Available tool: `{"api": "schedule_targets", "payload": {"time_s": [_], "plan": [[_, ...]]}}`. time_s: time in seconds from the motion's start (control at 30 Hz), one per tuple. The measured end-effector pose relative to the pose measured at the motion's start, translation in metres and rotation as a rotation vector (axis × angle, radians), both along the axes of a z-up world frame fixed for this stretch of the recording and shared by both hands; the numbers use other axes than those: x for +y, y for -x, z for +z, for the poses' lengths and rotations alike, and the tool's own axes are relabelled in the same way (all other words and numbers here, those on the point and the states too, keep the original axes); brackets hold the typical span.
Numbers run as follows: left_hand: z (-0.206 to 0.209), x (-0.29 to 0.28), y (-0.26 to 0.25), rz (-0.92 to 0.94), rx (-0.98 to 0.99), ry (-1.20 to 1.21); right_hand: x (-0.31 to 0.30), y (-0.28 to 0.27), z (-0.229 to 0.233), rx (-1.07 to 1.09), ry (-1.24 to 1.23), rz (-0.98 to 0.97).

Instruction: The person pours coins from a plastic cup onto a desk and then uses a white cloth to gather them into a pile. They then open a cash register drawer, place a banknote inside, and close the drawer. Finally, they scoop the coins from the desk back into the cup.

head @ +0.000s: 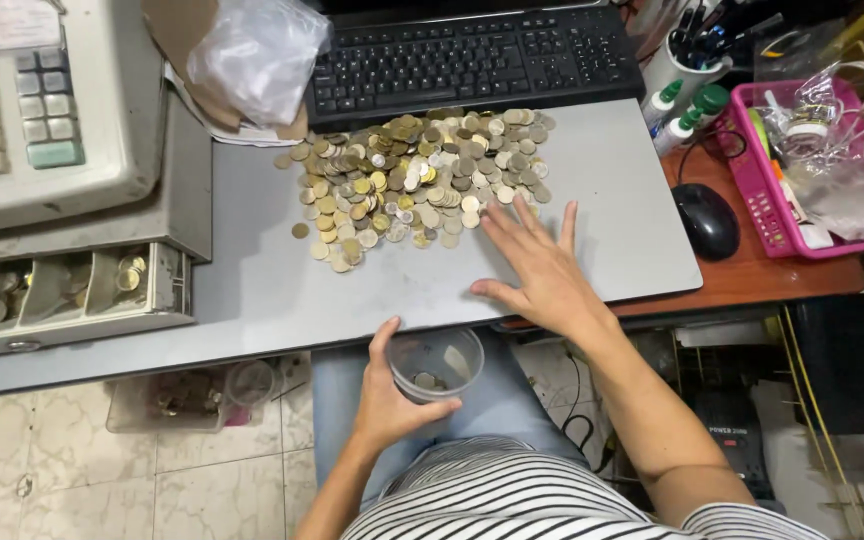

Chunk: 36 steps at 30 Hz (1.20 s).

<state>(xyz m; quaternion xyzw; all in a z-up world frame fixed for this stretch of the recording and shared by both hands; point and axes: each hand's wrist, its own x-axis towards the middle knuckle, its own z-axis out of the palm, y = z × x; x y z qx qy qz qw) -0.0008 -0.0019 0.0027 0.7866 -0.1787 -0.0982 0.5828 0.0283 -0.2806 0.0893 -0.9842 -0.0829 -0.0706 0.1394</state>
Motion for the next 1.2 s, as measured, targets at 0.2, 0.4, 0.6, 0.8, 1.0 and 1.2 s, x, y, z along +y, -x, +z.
{"api": "schedule_targets", "payload": {"time_s": [0.2,0.4,0.6,0.8,1.0,1.2], "plan": [[-0.002,0.000,-0.001,0.006,-0.008,0.013,0.016,0.030,0.006,-0.012,-0.034,0.087],[0.000,0.000,-0.003,0.013,0.017,0.034,0.023,0.020,0.010,-0.029,-0.304,0.276],[0.004,0.001,-0.003,0.005,0.019,0.047,0.026,0.015,0.002,-0.085,-0.095,0.164],[-0.002,0.001,-0.004,-0.011,0.017,0.050,0.036,0.011,0.002,-0.070,-0.217,0.275],[0.001,0.003,-0.006,-0.012,0.006,0.042,0.044,0.013,-0.011,-0.051,-0.186,0.321],[-0.007,0.003,-0.001,-0.021,0.019,0.032,0.038,0.007,-0.003,-0.076,-0.124,0.278]]}}
